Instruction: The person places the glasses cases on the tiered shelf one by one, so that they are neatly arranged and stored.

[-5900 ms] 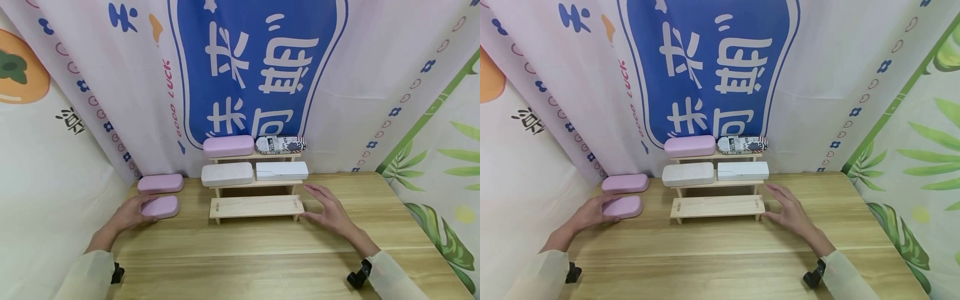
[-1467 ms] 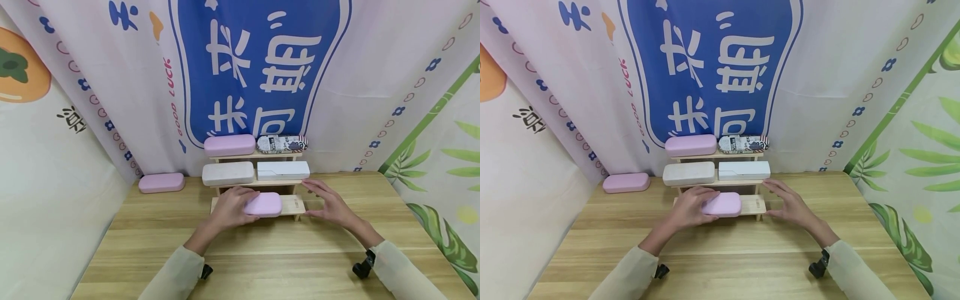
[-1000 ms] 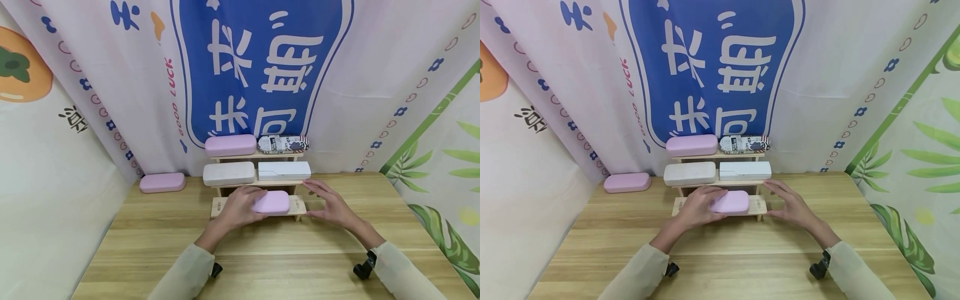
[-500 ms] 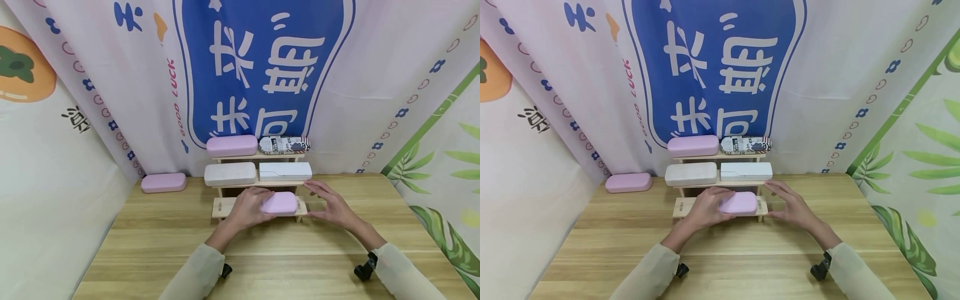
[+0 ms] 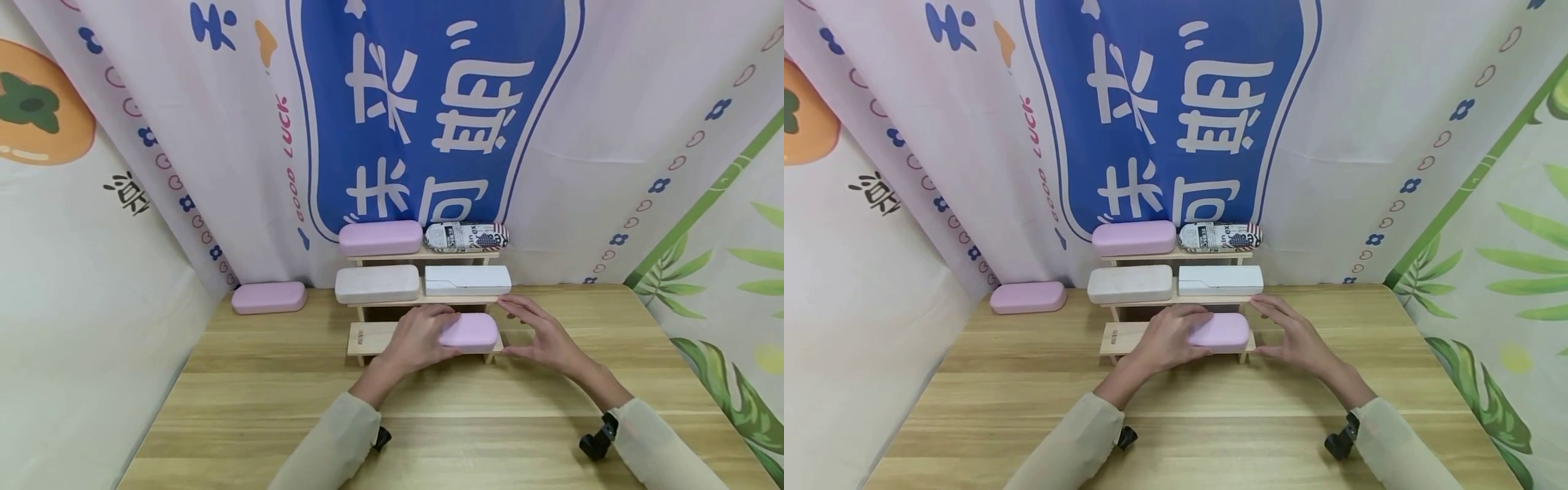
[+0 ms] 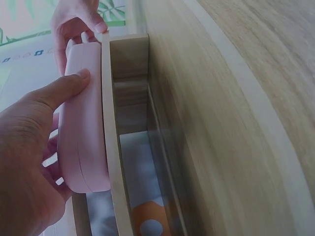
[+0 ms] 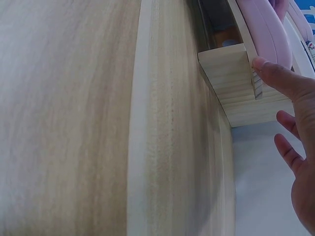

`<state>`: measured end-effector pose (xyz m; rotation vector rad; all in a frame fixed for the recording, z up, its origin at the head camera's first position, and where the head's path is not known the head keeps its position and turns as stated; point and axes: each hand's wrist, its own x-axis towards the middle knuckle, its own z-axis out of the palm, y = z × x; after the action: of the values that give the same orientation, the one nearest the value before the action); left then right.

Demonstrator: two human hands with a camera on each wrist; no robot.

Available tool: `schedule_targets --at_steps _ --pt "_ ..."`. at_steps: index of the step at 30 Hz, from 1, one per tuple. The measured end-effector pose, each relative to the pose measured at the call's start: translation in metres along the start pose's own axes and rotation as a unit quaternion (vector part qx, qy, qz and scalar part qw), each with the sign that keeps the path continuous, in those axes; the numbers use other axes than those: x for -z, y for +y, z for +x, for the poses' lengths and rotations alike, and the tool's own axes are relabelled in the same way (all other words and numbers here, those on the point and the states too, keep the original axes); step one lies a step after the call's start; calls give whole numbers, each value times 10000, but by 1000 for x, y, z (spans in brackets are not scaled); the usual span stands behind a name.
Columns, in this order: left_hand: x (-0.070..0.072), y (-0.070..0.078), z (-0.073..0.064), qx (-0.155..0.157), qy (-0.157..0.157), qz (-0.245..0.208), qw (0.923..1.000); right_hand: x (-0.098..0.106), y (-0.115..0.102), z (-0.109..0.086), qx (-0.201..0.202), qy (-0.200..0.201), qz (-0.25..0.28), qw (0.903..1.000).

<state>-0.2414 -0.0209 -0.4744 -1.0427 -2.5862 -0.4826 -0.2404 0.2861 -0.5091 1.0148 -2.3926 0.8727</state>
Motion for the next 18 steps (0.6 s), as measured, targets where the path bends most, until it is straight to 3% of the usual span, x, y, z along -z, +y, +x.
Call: schedule_targets --at_steps 10,18 --pt "-6 4 4 -147 322 130 9993 0 3 -1 47 27 -46 10000" --pt "-11 11 9 -25 362 379 9986 1 1 -2 -105 -85 -266 9996"
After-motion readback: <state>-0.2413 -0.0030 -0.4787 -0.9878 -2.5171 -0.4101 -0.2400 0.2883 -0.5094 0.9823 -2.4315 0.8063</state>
